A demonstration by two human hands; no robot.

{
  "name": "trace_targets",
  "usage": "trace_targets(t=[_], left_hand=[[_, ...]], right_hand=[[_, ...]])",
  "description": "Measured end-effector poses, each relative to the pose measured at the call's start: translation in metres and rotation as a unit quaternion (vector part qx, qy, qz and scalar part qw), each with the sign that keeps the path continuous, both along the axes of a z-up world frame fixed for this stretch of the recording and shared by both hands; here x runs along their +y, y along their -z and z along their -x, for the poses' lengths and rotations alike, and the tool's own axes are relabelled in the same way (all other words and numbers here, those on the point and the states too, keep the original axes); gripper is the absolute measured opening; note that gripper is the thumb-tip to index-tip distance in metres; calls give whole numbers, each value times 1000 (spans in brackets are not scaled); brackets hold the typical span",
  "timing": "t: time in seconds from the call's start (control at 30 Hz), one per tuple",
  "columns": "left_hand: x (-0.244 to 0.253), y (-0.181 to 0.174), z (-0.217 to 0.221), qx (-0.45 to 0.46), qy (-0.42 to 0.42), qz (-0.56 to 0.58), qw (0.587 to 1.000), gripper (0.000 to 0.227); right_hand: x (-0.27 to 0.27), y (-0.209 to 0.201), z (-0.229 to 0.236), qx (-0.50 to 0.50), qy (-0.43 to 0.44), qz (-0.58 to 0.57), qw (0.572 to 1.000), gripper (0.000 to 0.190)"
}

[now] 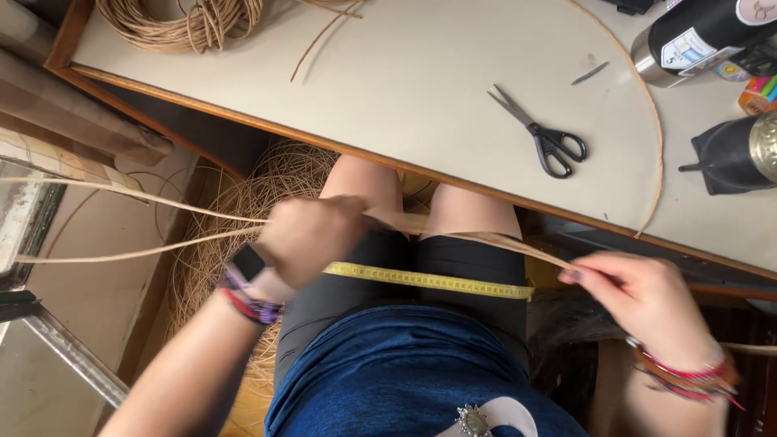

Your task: Measuring and cutting natural wicker fibers to specific lengths using a tape measure and scissors.

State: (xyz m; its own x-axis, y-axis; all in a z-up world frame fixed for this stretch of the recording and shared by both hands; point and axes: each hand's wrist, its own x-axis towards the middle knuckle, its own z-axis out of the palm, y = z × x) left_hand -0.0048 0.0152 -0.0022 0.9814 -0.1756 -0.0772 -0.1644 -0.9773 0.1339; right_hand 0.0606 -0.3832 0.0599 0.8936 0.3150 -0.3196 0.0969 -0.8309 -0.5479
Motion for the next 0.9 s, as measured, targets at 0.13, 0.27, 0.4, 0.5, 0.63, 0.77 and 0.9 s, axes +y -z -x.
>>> trace_targets(t=[0.13,0.27,0.4,0.5,0.63,0.77,0.9], left_hand=[[-107,-7,11,-131,7,153,980,56],[-107,3,13,-144,19,136,980,29],[-38,11,5,-62,93,112,987,20],[-10,7,-1,-1,56,73,996,28],[5,22,-17,61,12,7,998,23],[15,50,-24,-12,10,-37,999,23],[-49,97,-16,-465,16,-715,522,60]], right_hand=[[65,11,9,-36,-139,-74,987,14],[76,10,6,-42,-179,-124,975,10],[20,21,-5,-17,-151,-52,987,19],[1,28,-6,39,-63,-21,997,23],[-2,34,-7,23,-58,3,998,21],[6,31,-11,-12,-107,21,994,21],[50,31,-4,5,-121,26,992,22]])
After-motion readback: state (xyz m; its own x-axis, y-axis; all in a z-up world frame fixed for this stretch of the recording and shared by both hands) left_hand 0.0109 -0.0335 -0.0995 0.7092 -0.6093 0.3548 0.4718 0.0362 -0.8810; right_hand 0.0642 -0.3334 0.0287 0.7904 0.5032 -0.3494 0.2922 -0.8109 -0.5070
